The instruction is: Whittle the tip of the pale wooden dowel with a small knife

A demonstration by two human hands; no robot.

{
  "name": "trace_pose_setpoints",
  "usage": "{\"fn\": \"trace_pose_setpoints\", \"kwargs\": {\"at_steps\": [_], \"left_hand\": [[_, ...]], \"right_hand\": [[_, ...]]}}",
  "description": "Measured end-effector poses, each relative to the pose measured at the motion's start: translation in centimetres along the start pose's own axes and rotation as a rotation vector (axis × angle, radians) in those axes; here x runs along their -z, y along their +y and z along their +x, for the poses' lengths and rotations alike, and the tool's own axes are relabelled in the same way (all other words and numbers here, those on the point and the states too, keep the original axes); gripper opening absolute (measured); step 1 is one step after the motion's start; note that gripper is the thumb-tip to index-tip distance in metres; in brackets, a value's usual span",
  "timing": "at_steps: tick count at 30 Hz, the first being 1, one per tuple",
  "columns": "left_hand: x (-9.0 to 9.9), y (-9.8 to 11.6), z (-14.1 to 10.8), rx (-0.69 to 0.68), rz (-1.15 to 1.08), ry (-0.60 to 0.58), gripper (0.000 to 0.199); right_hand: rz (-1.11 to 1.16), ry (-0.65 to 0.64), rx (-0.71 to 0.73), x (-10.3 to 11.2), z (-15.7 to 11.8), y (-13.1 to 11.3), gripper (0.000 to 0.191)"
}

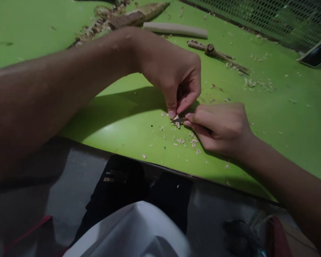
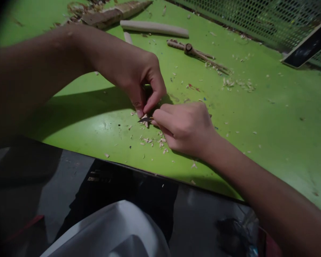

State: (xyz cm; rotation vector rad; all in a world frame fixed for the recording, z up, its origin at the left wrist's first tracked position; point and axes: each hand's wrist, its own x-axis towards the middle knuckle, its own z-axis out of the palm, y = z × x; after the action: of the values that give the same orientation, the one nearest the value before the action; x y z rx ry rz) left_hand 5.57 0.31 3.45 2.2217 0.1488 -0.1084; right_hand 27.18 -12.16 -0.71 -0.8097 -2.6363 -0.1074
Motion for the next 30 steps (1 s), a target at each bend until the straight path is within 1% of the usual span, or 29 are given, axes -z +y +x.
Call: {"fn": "trace_pose_setpoints", "kwargs": {"at_steps": [4,8,12,16,19,22,24,28,30], "left_hand": [[0.2,0.1,0.0,0.0,0.013,0.004,0.028],[0.2,0.1,0.0,0.02,0.048,0.017,0.034],[0.4,-0.2,-0.1,0.02,0.032,-0.003,0.034],[0.6,-0.6,0.0,0.014,-0.002,-0.069,0.028],[0.7,-0.6,-0.1,0.044,-0.014,-0.048,0.026],[0.5,-0.3,-0.2,0.055,0.0,-0.023,0.032],[0.4,-0.2,-0.3,0.048,-0.003,-0.036,0.035],[0.4,-0.3,-0.2,0.049,-0.038,-0.037,0.026],[0.5,-0.4,0.0,0.056,-0.042,-0.038,0.029]], "right_hand": [[-0.054,-0.027,-0.001,0.2,0.2,-0.4,0.028],[-0.128,-0.039,0.015,0.4,0.4,-0.9,0.024],[-0.14,0.007,0.049,0.5,0.2,-0.9,0.021],[-0.088,0.057,0.076,0.2,-0.1,-0.6,0.025],[-0.025,0.06,0.069,0.1,-0.3,-0.5,0.027],[0.033,0.027,0.02,0.2,-0.4,-0.4,0.029],[0.076,0.026,-0.003,0.3,-0.6,-0.4,0.029],[0.12,0.059,0.054,0.4,-0.9,-0.2,0.026],[0.118,0.061,0.03,0.5,-1.0,-0.1,0.023]]}}
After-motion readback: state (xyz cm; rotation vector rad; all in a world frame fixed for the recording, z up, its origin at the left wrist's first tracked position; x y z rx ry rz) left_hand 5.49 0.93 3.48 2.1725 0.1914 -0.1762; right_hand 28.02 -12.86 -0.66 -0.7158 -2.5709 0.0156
